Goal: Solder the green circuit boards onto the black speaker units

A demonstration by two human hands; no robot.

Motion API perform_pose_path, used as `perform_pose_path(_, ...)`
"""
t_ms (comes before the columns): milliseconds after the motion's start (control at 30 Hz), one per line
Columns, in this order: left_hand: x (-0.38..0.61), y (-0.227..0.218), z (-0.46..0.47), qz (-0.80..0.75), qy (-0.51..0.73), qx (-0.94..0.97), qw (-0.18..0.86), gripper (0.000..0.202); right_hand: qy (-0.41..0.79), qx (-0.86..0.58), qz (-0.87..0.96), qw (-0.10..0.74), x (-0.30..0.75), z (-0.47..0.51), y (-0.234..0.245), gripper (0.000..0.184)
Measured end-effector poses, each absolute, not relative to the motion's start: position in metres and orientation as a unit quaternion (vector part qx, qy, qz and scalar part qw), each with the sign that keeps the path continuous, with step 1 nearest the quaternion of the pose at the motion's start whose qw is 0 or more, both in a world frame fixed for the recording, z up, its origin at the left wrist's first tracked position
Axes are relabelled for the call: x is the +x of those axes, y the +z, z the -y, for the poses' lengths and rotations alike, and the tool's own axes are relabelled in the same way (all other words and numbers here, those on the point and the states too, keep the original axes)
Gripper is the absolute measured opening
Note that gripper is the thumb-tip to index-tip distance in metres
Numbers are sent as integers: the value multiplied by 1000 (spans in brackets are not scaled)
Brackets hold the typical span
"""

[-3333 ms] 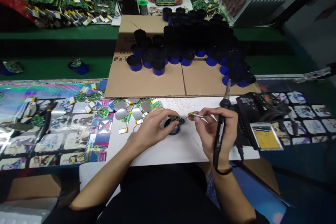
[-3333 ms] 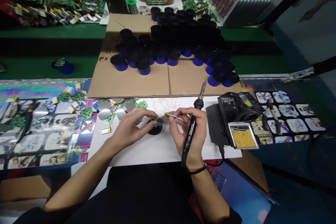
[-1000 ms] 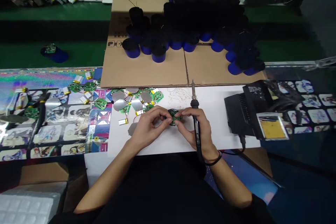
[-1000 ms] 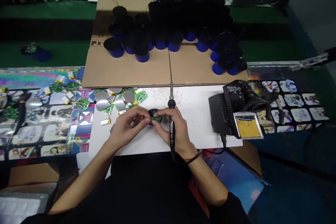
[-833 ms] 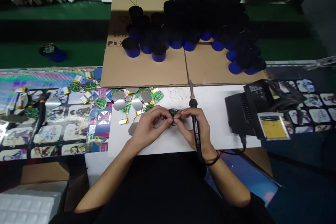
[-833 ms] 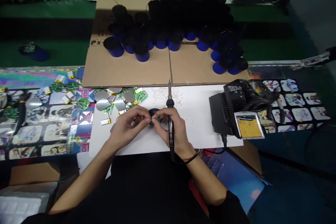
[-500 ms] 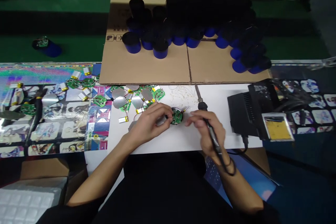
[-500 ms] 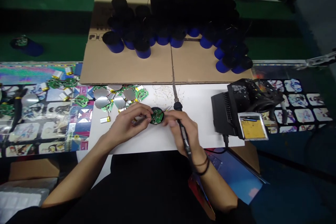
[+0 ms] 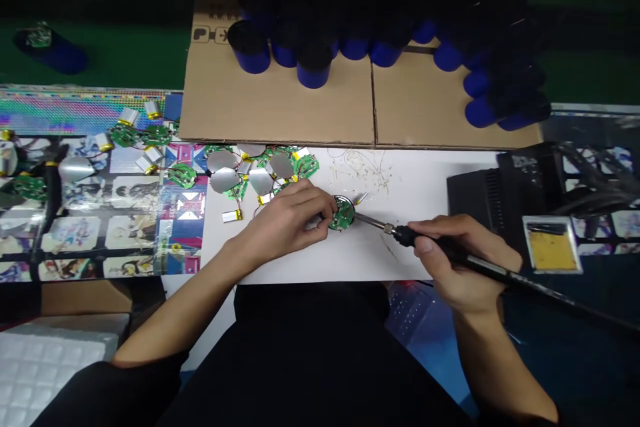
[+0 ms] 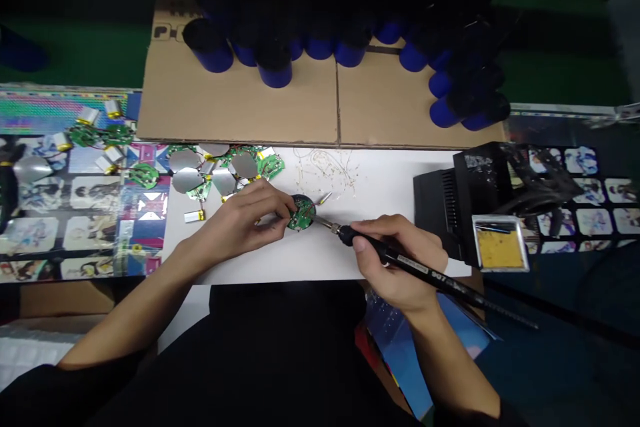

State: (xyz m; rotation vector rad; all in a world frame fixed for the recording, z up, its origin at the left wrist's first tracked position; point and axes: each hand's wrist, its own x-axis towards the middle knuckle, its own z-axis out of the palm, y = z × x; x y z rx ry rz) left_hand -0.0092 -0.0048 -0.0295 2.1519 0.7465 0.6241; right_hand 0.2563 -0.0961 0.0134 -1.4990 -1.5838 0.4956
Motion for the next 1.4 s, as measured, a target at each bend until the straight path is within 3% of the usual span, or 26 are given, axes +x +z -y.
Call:
perform_pose_path(233,-10,-26,3,-293,236,847,376,16,267,-556,682,392,246,88,15,12)
perform_pose_path(967,-9,-27,3,-273,261,856,352,15,267,-549,696,378,248,84,13,13)
perform_pose_path(1233,-9,-27,2,-266,257,861,349,14,188,-544,627,526,257,97,5,14)
perform_pose_path(1400,-9,-25,2,-267,247,866,344,14,218,-563,551,576,227,107,-8,36)
